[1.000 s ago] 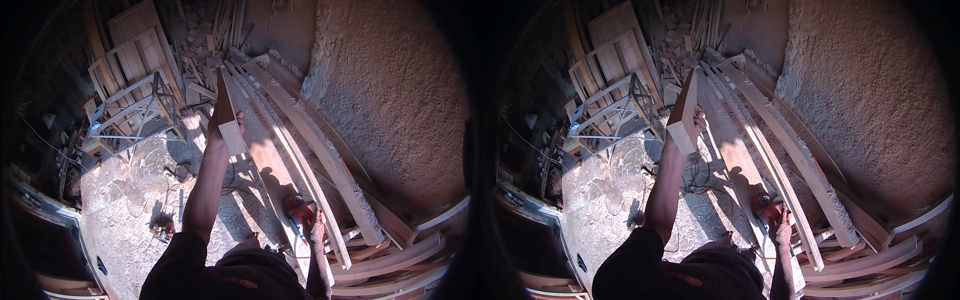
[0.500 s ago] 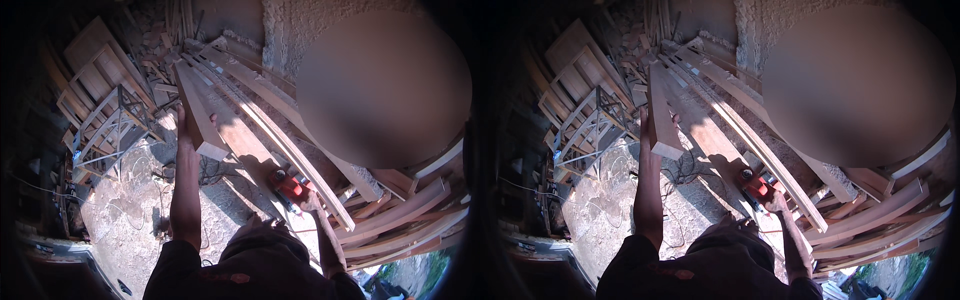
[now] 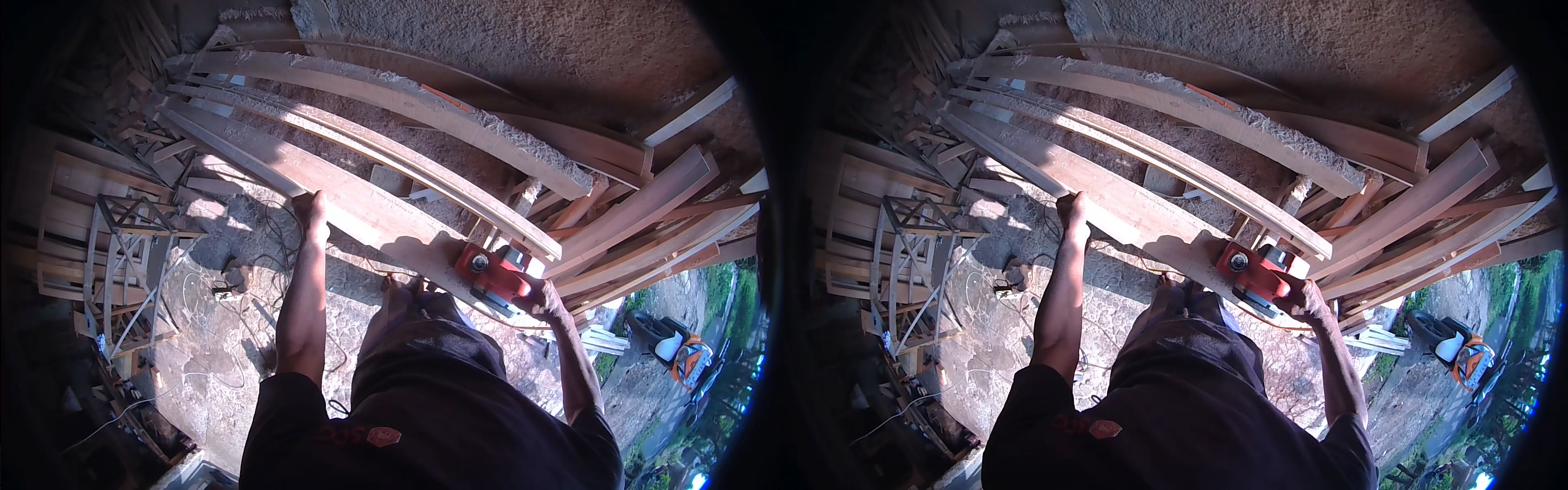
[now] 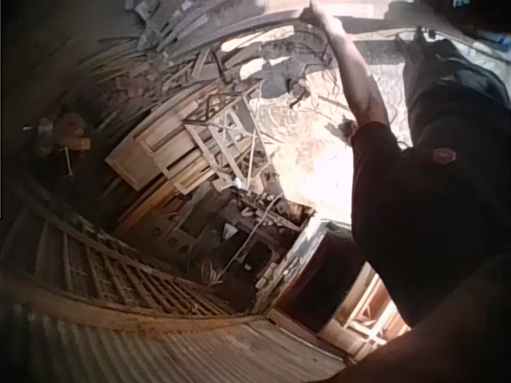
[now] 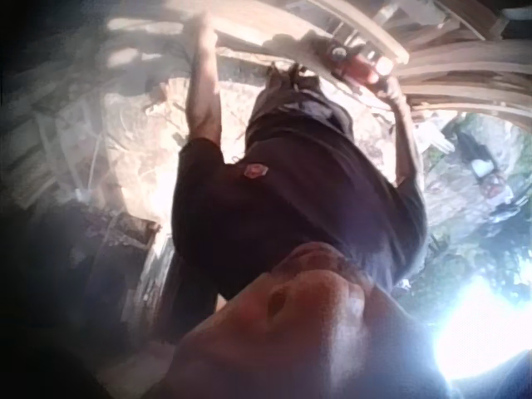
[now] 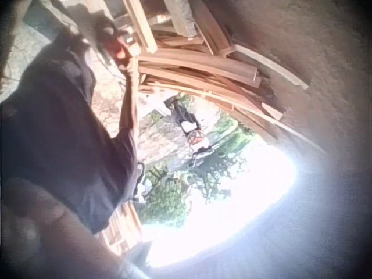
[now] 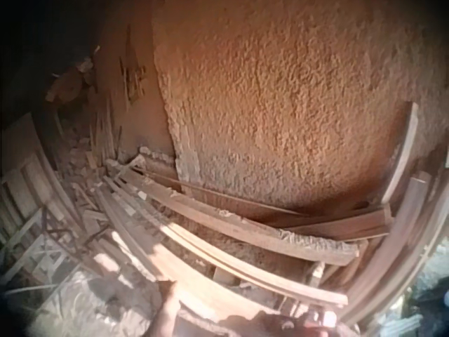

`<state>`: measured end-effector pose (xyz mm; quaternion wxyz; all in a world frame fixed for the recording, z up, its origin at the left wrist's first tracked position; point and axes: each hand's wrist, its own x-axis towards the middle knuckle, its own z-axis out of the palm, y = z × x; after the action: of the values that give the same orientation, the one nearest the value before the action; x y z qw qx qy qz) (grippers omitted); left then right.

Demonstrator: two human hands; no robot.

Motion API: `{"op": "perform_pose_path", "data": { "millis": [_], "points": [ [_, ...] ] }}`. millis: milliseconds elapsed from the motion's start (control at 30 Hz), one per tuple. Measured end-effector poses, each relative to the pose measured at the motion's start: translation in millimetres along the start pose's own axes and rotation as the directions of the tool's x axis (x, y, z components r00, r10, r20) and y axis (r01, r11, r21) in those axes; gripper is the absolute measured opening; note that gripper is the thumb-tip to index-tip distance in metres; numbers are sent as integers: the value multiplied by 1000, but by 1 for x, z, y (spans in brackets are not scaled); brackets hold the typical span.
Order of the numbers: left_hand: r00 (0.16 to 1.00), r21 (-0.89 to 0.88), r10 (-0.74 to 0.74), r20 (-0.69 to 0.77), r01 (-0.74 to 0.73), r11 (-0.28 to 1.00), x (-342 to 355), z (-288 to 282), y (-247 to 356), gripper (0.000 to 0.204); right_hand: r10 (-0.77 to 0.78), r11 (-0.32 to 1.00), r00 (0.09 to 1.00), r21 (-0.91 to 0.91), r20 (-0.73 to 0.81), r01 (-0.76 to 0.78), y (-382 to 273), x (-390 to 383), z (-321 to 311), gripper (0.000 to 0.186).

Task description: The person uses a circular saw to cut a long wooden plank into smaller pieces. They position the wood, make cuts, and handle the resulting pieces in a cluttered workshop.

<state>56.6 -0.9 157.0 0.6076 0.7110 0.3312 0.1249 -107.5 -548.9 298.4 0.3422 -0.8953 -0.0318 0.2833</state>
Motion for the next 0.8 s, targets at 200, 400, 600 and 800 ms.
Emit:
{"op": "perform_pose_path", "data": {
  "millis": [200, 400, 600, 800],
  "points": [
    [963, -24, -118, -243, 116, 993, 46, 17, -95, 66, -5, 1000, 1000, 24, 2, 5, -12, -2, -3, 64],
    [961, 136, -67, -269, 106, 985, 72, -1, -129, 60, -3, 999, 999, 39, 52, 1, -20, 12, -8, 63],
    [979, 55, -8, -201, 20, 998, 54, -29, -116, 60, -105, 992, 986, 80, 130, 96, -15, 23, 24, 59],
    [985, -231, -68, -158, 30, 972, -15, 3, -51, 103, -18, 1000, 992, -19, 122, 21, -35, 4, 36, 56]
  ]
}}
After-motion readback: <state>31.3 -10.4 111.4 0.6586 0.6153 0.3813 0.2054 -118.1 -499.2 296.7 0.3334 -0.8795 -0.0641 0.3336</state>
